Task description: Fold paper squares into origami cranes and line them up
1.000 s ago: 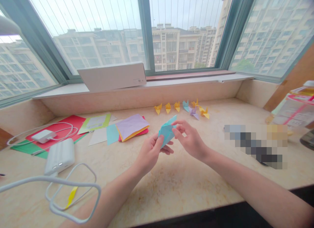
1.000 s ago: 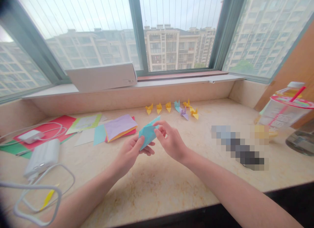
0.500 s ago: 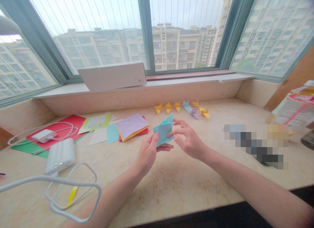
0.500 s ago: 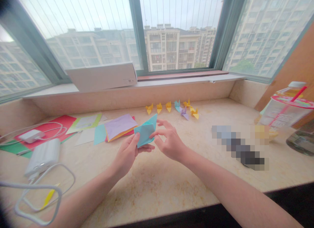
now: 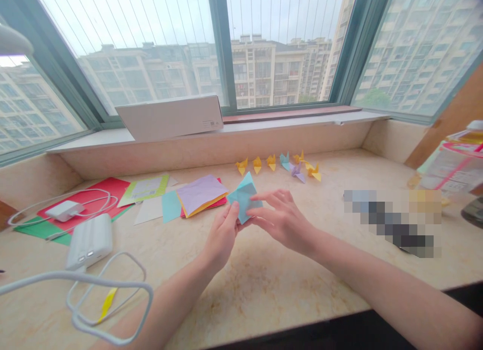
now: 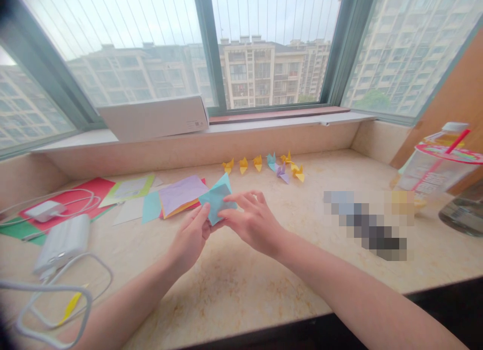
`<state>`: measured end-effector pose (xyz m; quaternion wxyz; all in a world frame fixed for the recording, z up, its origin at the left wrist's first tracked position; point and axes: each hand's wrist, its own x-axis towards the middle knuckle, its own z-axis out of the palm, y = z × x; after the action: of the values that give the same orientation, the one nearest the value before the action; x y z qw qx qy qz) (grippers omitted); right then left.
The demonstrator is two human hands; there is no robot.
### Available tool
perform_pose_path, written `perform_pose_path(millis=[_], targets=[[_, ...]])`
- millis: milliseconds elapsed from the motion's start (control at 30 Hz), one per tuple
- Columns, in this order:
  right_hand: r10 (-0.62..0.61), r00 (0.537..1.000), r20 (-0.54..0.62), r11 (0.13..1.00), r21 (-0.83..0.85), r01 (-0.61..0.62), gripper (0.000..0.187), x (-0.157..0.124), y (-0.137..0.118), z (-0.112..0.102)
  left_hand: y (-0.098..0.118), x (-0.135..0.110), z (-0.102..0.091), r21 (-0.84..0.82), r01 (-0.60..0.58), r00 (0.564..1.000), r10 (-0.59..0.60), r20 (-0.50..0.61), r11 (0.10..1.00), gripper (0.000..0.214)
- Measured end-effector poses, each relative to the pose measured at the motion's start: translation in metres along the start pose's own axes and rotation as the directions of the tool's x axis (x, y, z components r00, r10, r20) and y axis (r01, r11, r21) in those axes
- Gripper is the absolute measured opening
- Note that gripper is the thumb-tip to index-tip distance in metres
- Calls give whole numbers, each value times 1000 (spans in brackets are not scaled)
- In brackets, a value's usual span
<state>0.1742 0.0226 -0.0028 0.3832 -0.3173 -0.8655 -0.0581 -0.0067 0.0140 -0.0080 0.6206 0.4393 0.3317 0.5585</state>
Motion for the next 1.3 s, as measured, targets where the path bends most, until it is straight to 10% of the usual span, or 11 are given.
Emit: perform_pose_path(millis=[567, 933, 1100, 1300], targets=[[71, 993, -99, 970, 238, -46, 16, -1, 5, 4, 8, -11, 9, 184, -30, 985, -2, 174, 982, 40], [-53, 994, -98, 992, 110, 64, 35, -1, -3, 1, 2, -6, 4, 263, -72, 981, 21, 191, 962, 32], [48, 994, -103, 996, 82, -40, 23, -1, -5, 1, 3, -7, 5, 323, -84, 974, 10, 227, 943, 27], [360, 909, -211, 853, 470, -229, 8, 1, 1, 7, 4, -10, 4, 345, -83, 967, -9, 256, 935, 35]])
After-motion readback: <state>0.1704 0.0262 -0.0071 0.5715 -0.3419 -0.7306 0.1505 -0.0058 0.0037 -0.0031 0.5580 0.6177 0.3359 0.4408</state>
